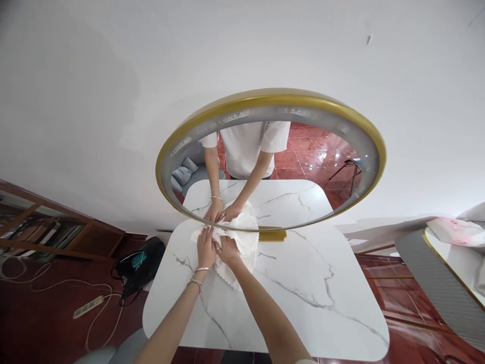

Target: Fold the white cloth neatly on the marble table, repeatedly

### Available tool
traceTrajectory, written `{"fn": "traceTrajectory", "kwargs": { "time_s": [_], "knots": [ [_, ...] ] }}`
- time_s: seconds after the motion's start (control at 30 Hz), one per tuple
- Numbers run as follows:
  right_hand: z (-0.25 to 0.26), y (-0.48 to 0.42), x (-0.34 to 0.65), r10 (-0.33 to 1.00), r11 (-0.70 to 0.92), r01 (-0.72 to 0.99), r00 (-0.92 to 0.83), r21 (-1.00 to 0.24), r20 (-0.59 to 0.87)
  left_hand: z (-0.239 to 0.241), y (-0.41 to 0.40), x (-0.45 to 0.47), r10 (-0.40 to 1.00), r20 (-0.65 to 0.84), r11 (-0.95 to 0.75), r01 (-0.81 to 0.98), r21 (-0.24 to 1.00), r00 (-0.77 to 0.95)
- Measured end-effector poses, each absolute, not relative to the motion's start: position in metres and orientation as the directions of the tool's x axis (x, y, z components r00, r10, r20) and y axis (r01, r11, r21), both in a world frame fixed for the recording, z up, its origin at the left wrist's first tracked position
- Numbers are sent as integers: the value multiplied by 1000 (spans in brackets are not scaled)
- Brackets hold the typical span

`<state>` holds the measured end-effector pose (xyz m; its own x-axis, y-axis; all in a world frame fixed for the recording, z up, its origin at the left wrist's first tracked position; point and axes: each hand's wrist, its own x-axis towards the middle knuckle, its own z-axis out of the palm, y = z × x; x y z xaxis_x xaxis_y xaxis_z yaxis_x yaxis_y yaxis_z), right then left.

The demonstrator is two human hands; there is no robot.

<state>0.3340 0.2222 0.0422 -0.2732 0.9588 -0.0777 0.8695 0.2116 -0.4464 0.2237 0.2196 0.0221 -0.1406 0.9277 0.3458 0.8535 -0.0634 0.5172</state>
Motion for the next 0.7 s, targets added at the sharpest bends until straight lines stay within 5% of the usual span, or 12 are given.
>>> {"fn": "traceTrajectory", "kwargs": {
  "time_s": [0.43, 0.57, 0.7],
  "knots": [
    [48, 119, 414, 957, 187, 846, -272, -500, -102, 38, 112, 254, 960, 248, -222, 899, 378, 133],
    [46, 79, 463, 963, 251, 741, -257, -623, 82, 53, 94, 277, 979, 93, -204, 905, 374, 182],
    [39, 48, 512, 943, 186, 765, 36, -617, 329, 68, 100, 289, 965, -18, -235, 889, 394, 263]
  ]
}}
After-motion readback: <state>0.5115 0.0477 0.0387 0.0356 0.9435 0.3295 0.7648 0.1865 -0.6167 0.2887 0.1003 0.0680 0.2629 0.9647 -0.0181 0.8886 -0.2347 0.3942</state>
